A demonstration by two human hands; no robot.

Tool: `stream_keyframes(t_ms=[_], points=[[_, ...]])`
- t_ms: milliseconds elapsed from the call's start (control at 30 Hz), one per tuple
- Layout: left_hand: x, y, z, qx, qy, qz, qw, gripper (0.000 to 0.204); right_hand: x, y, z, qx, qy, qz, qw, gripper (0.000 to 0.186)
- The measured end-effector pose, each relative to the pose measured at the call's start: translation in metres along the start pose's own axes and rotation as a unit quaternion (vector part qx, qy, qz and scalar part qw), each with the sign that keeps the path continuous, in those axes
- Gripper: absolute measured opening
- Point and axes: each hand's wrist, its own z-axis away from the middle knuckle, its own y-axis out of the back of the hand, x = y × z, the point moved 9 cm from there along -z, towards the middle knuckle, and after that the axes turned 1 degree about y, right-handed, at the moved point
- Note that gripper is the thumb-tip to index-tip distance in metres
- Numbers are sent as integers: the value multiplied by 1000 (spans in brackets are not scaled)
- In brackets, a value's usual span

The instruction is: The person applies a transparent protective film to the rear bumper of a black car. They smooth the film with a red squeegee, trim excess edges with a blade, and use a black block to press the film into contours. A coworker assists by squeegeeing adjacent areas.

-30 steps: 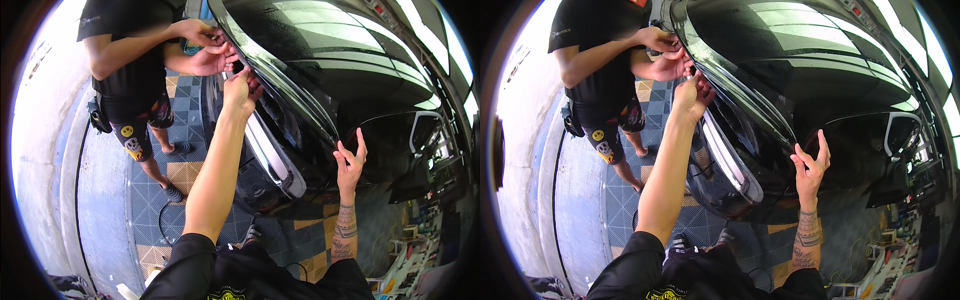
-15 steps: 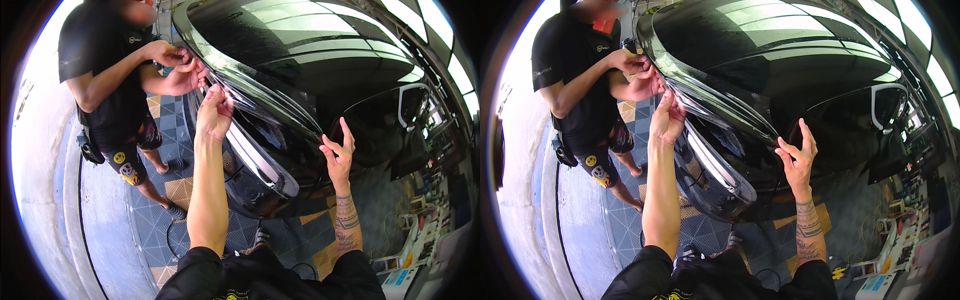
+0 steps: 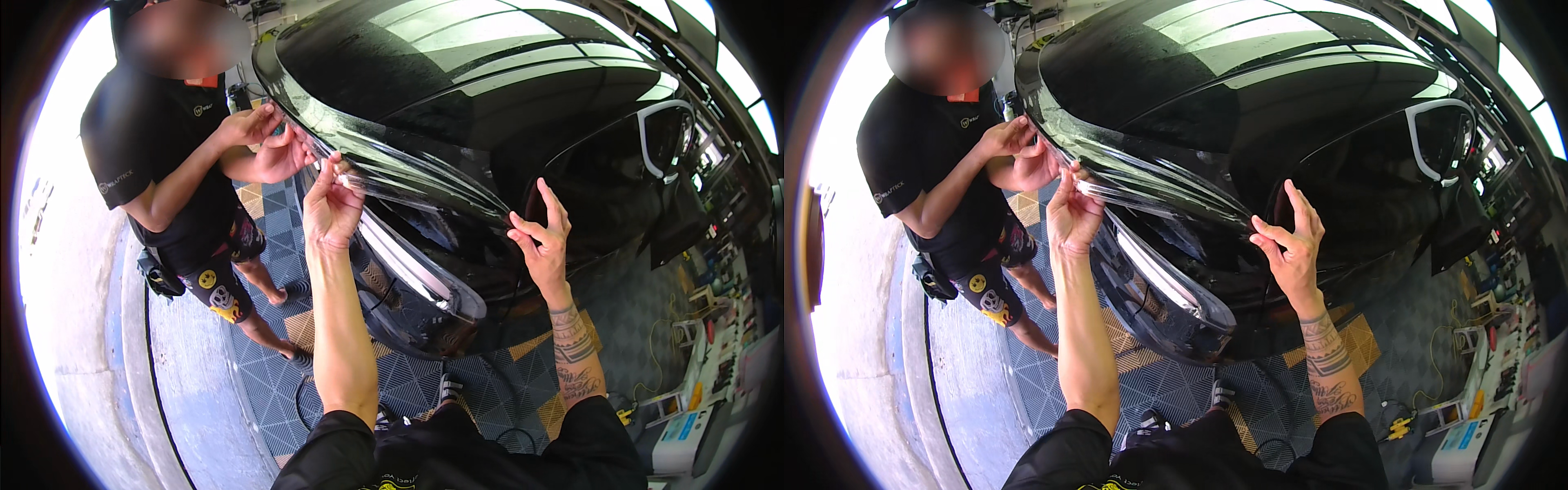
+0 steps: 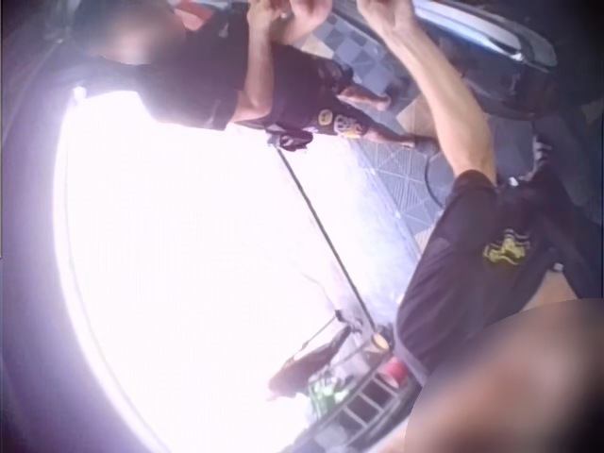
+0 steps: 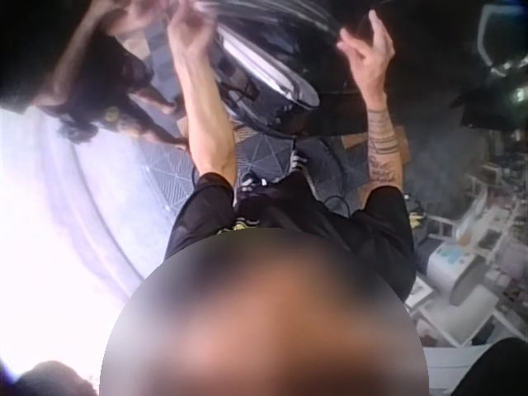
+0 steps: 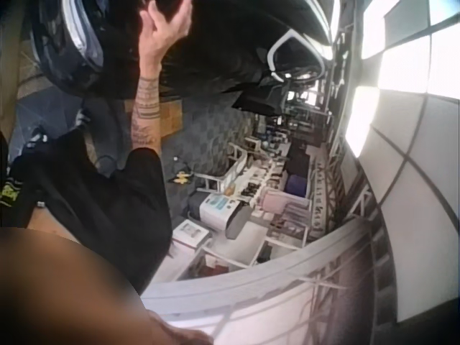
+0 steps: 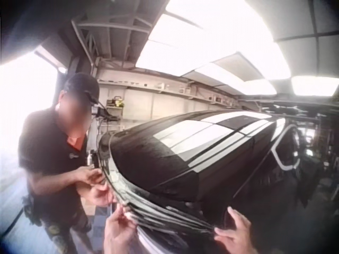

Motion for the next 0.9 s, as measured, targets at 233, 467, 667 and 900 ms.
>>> stream_keyframes(t_ms=[233,467,667,900], points=[[-6,-3,-4,-27,-24,63,997,19,2,2,1,-3,0,5,1000,25],[-3,3,5,70,-82,6,994,12,4,4,3,-5,1,5,1000,25],[1,8,2,68,-82,-78,991,19,4,6,5,-5,1,5,1000,24],[-9,1,4,-16,-16,-147,989,16,5,6,7,-3,4,13,1000,24]])
